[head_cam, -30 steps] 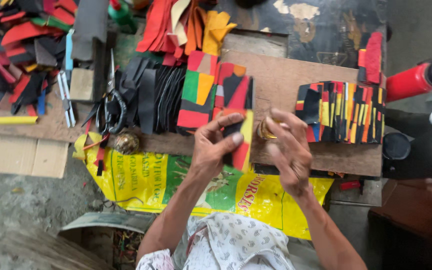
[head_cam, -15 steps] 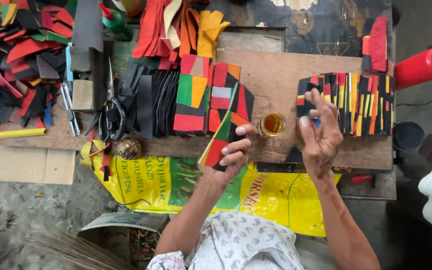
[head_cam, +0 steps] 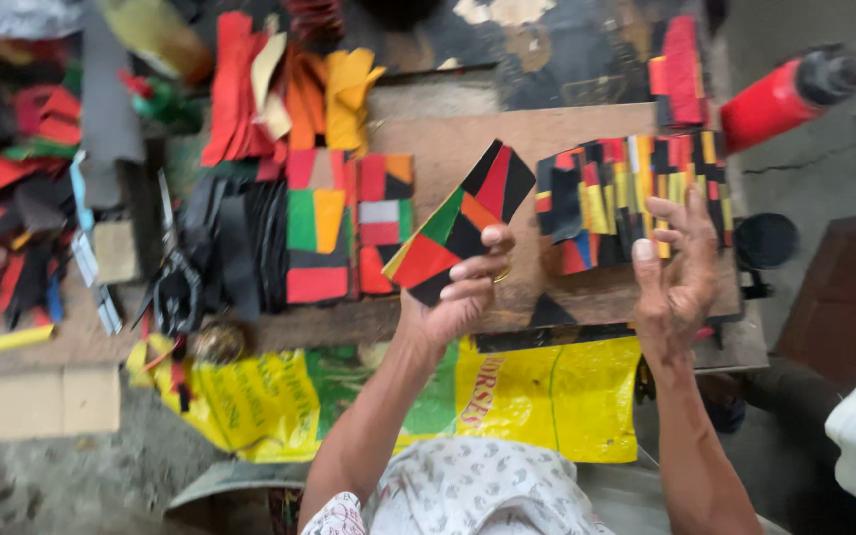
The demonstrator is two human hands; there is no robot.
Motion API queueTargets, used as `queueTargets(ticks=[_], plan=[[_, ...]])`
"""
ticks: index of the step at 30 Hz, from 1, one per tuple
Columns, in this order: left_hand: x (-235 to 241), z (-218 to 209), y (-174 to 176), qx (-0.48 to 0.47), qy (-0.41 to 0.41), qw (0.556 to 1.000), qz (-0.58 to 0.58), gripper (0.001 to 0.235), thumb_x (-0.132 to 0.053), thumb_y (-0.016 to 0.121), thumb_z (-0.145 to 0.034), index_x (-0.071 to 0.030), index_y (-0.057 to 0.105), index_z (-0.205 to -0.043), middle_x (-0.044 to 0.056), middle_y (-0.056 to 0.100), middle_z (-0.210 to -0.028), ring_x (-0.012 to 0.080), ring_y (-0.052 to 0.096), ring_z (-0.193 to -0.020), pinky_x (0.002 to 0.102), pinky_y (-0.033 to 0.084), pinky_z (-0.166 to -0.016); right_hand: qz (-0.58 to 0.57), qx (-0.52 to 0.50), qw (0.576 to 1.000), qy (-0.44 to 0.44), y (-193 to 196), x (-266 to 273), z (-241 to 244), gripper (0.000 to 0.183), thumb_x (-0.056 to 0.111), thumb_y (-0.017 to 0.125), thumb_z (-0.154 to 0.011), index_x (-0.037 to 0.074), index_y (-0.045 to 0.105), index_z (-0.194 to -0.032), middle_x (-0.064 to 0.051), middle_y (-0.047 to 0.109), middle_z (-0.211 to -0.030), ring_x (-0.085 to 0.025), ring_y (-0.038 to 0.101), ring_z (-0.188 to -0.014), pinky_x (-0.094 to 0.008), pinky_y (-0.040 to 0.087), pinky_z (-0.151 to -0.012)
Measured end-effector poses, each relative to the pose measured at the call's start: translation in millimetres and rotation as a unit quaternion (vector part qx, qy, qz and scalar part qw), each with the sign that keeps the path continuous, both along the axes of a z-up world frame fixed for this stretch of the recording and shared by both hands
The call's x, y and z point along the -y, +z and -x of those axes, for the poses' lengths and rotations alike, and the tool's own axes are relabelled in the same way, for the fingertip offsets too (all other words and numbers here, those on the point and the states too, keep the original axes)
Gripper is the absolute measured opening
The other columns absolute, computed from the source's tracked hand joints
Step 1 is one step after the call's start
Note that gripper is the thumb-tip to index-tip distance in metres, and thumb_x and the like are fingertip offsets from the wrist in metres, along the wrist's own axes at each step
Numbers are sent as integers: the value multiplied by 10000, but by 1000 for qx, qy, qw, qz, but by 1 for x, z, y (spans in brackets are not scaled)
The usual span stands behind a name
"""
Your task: The person repeatedly picks up small rectangular leather pieces, applies adhesive from a small jar to one edge, and presses them onto a growing stack of similar pieces. The person handles the pieces one at a time, alternating between different colors and patterns, and places the finished stack on the table.
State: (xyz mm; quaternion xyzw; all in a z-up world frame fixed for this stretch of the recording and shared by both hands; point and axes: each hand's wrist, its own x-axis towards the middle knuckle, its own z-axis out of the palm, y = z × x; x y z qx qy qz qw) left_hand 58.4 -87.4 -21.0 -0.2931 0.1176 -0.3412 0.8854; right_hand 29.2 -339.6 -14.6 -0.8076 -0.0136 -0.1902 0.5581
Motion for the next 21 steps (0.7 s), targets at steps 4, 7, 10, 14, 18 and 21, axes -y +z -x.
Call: queueTargets(ticks=[4,7,10,14,18,21], plan=[[35,-49,-9,67,-55,996,-7,490,-302,505,-1033,94,404,-1304,192,542,-1193,200,501,-837,283,481,-595,-19,8,999,-40,-1,18,-15,645,199,621,-1081,-7,361,-1635,-137,597,-1436,-195,570,-1333,-335,429,-1117],[58,-82,-20,67,-80,994,-37,609,-348,479,-1001,72,367,-1428,235,542,-1326,246,535,-894,325,498,-669,-24,19,998,-55,3,28,-22,643,208,614,-1084,-6,349,-1629,-133,593,-1433,-194,576,-1343,-332,438,-1115],[81,-115,-37,64,-109,990,-57,702,-394,445,-1004,75,287,-1503,258,502,-1404,285,546,-912,354,501,-695,-32,21,997,-69,4,35,-33,633,213,606,-1085,-1,351,-1624,-127,600,-1415,-183,579,-1318,-330,439,-1102],[104,-145,-57,69,-136,987,-50,721,-399,427,-1009,54,250,-1540,247,479,-1460,311,563,-926,366,506,-710,-32,13,995,-90,3,43,-46,634,222,600,-1078,-1,353,-1619,-128,620,-1395,-180,574,-1312,-333,413,-1108],[125,-170,-68,115,-146,981,-62,695,-407,410,-1060,53,248,-1555,308,400,-1522,409,618,-1018,442,578,-796,-24,0,994,-105,0,50,-59,628,239,590,-1080,6,360,-1616,-123,634,-1369,-175,573,-1290,-334,421,-1093],[136,-188,-71,105,-156,978,-84,666,-453,432,-1070,27,307,-1515,351,317,-1558,503,614,-1142,525,601,-903,-4,7,994,-113,-3,57,-70,635,238,590,-1075,10,359,-1621,-131,642,-1357,-186,571,-1286,-340,422,-1088]])
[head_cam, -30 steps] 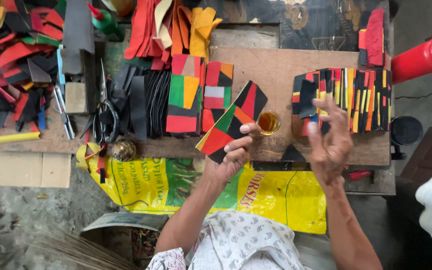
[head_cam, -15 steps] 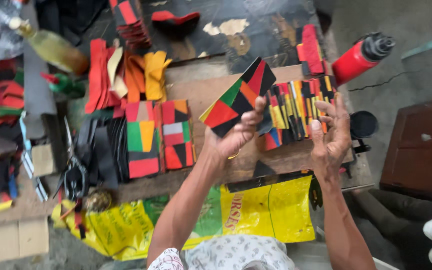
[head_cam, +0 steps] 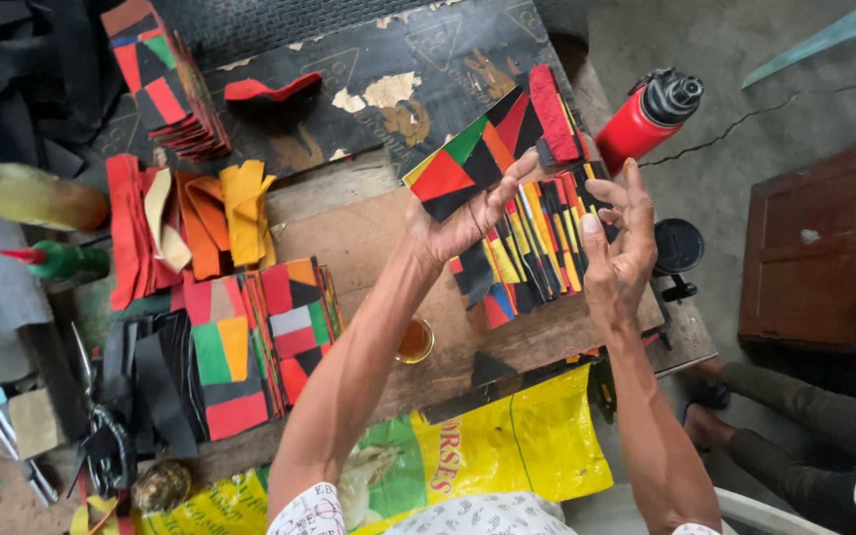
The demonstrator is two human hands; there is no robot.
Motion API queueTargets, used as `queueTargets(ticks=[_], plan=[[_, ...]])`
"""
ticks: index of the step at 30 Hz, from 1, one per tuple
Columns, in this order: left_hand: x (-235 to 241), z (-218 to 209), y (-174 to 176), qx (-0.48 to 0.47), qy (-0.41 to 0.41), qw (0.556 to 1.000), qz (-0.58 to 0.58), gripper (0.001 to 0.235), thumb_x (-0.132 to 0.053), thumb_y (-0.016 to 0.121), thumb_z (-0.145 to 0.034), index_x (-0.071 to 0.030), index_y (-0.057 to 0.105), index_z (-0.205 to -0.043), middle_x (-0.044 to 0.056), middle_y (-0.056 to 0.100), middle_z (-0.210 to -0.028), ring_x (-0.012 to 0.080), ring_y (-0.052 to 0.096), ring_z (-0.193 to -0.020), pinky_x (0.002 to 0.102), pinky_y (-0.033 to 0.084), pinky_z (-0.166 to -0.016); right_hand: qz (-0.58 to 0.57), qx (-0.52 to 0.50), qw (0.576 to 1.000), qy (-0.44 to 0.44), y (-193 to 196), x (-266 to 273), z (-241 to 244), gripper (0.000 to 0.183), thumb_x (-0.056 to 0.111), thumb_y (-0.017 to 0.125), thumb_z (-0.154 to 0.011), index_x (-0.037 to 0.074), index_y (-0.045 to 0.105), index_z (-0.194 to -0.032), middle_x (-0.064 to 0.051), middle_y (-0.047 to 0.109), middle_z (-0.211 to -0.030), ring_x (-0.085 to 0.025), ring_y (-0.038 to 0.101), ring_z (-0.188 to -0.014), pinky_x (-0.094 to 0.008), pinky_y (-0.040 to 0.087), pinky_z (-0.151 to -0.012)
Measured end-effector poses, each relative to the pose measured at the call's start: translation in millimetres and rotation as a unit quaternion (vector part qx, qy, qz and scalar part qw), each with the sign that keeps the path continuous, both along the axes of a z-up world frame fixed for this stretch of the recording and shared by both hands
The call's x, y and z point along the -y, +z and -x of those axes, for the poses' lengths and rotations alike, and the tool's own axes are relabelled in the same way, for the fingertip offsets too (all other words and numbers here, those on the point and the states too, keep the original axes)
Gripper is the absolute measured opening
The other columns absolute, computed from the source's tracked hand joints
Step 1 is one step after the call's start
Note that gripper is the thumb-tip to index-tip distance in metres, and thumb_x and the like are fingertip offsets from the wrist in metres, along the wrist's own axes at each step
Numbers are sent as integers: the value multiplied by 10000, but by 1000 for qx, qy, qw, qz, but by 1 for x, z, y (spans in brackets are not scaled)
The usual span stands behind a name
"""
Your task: The person repeatedly picks up small rectangular leather pieces, applies adhesive from a small jar to one edge, and presses them onto a growing stack of similar pieces. The person handles the pieces one at a time, alternating between different colors and patterns, and places the finished stack on the table.
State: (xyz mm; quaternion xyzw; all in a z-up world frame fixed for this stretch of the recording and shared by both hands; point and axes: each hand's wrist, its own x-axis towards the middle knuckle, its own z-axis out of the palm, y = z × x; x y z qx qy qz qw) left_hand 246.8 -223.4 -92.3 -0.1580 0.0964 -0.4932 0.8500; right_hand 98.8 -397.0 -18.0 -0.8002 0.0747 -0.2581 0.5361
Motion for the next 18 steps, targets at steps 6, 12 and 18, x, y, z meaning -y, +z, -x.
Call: queueTargets(ticks=[6,12,18], plan=[[20,-31,-5,66,-26,997,24,665,-515,442,-1083,26,384,-1465,386,282,-1578,522,639,-1147,525,622,-910,-9,6,1000,-13,-11,18,-23,634,215,576,-1074,5,343,-1625,-121,645,-1355,-188,600,-1274,-345,438,-1086],[29,-51,-14,63,-45,997,-21,656,-491,367,-1097,47,383,-1471,400,274,-1580,525,648,-1116,541,624,-894,-26,-8,999,-30,-27,28,-40,638,194,582,-1058,16,349,-1625,-115,655,-1335,-172,605,-1236,-339,440,-1064],[29,-60,-17,72,-37,996,-31,673,-508,344,-1090,56,382,-1455,432,272,-1550,532,663,-1087,541,630,-844,-5,-32,999,-35,-33,31,-46,637,201,576,-1046,25,365,-1620,-106,671,-1324,-164,598,-1183,-339,435,-1060]])
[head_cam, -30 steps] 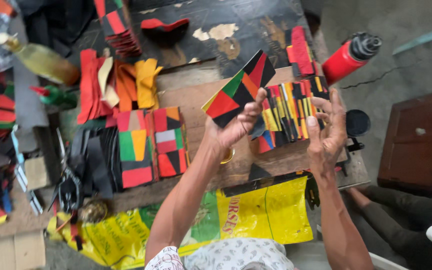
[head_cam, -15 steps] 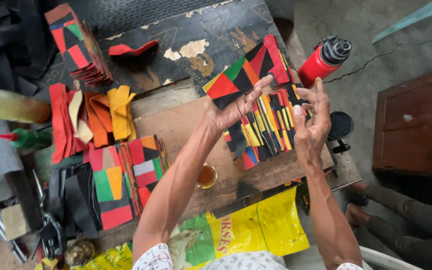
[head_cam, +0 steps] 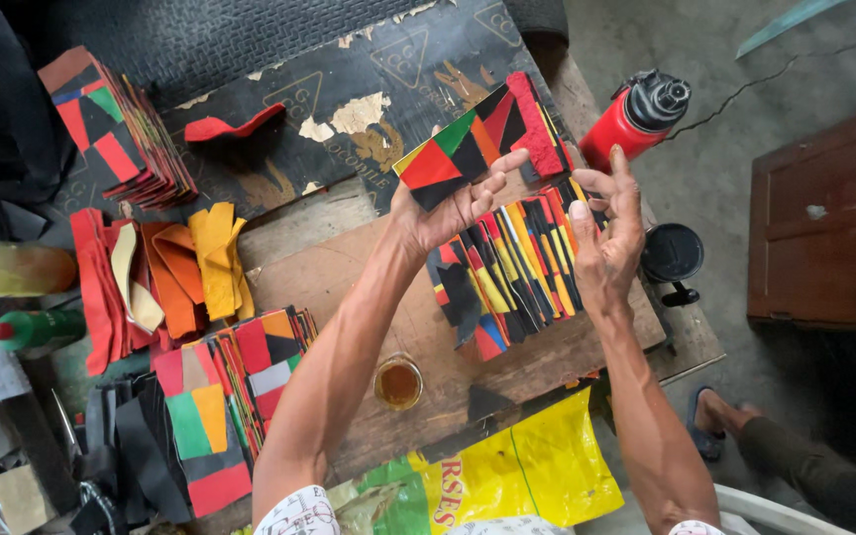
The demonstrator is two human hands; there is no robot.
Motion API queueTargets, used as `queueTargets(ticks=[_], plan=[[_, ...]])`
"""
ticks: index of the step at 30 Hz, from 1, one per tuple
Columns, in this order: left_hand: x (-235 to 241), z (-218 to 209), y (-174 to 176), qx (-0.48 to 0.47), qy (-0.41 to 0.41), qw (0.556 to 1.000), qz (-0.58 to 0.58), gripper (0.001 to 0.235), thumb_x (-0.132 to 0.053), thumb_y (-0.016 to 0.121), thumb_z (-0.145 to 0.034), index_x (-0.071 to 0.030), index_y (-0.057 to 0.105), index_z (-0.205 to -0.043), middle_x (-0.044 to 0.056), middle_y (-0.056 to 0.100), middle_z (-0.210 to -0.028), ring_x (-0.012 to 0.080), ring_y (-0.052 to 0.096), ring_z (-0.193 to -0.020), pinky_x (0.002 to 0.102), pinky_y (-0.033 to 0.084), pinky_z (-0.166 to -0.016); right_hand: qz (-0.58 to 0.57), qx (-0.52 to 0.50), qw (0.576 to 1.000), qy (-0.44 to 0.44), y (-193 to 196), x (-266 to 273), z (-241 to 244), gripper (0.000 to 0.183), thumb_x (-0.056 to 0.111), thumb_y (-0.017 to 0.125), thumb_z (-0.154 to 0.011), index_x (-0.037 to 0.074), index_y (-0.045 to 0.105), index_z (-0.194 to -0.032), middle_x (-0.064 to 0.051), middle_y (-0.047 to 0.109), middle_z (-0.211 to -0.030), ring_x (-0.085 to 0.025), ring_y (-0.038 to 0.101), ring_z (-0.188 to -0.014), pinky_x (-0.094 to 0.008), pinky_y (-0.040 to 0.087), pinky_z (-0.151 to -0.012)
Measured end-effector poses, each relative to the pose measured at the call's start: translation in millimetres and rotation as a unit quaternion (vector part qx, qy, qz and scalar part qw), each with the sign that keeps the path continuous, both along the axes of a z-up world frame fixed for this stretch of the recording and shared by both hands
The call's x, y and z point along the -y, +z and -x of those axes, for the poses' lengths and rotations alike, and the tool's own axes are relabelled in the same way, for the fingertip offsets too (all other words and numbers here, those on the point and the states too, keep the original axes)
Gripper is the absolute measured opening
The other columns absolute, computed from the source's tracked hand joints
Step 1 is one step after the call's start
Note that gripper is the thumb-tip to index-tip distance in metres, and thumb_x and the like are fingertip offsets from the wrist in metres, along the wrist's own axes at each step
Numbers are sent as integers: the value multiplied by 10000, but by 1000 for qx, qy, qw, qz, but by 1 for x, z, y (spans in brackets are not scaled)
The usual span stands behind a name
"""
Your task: The person repeatedly picks up small rectangular leather pieces, applies adhesive from a small jar to one edge, and presses them onto a growing stack of similar pieces. The person handles the pieces one at a time, alternating between different colors and patterns, and places the finished stack on the table.
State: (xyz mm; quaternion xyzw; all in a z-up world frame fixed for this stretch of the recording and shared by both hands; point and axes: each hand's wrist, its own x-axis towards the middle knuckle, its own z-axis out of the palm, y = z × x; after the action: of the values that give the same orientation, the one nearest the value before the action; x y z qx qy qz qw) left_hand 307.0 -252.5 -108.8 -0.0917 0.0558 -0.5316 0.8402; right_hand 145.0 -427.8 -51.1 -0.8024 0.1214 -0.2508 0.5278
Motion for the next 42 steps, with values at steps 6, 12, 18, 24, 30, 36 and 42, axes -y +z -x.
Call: queueTargets(ticks=[6,12,18,24,30,36,42], plan=[[2,-19,-41,68,12,997,-39,625,-489,393,-1079,55,457,-1380,416,445,-1442,447,705,-1018,479,642,-811,-11,14,1000,7,-10,4,-3,611,213,579,-1078,24,361,-1617,-107,662,-1332,-176,614,-1229,-343,454,-1097],[33,-57,-84,168,126,933,-293,281,-19,600,-1022,93,596,-1280,232,669,-1148,251,736,-886,355,643,-775,-30,11,999,6,-24,12,-8,616,170,587,-1068,21,354,-1618,-113,655,-1318,-175,606,-1185,-343,457,-1091],[68,-56,-80,335,191,746,-542,439,94,735,-782,14,677,-1210,92,717,-1112,173,698,-848,296,591,-695,-35,-17,999,-6,-33,18,-12,628,142,584,-1042,32,359,-1618,-109,658,-1323,-161,610,-1152,-329,470,-1058],[79,-58,-89,464,224,624,-587,551,38,789,-709,19,678,-1248,103,689,-1186,210,696,-985,302,600,-816,-11,-26,1000,-10,-38,24,-19,620,135,581,-1031,31,366,-1603,-114,675,-1311,-173,612,-1159,-339,460,-1006],[90,-58,-106,505,252,550,-616,570,-6,854,-661,45,699,-1208,141,688,-1202,241,677,-1091,319,551,-947,19,-46,999,9,-42,30,-33,598,125,522,-1048,24,339,-1609,-108,689,-1302,-215,618,-1244,-389,442,-1141],[100,-60,-100,508,233,519,-647,585,-60,875,-626,10,716,-1184,133,705,-1179,252,678,-1097,336,522,-1010,115,-74,991,14,-48,33,-52,583,93,497,-1034,24,353,-1594,-102,737,-1274,-274,554,-1281,-433,364,-1195],[109,-59,-109,521,237,477,-667,564,-65,874,-620,6,727,-1160,144,706,-1149,273,675,-1095,349,515,-992,167,-95,981,24,-69,41,-68,628,47,497,-999,16,334,-1605,-96,751,-1247,-304,556,-1204,-453,381,-1114]])
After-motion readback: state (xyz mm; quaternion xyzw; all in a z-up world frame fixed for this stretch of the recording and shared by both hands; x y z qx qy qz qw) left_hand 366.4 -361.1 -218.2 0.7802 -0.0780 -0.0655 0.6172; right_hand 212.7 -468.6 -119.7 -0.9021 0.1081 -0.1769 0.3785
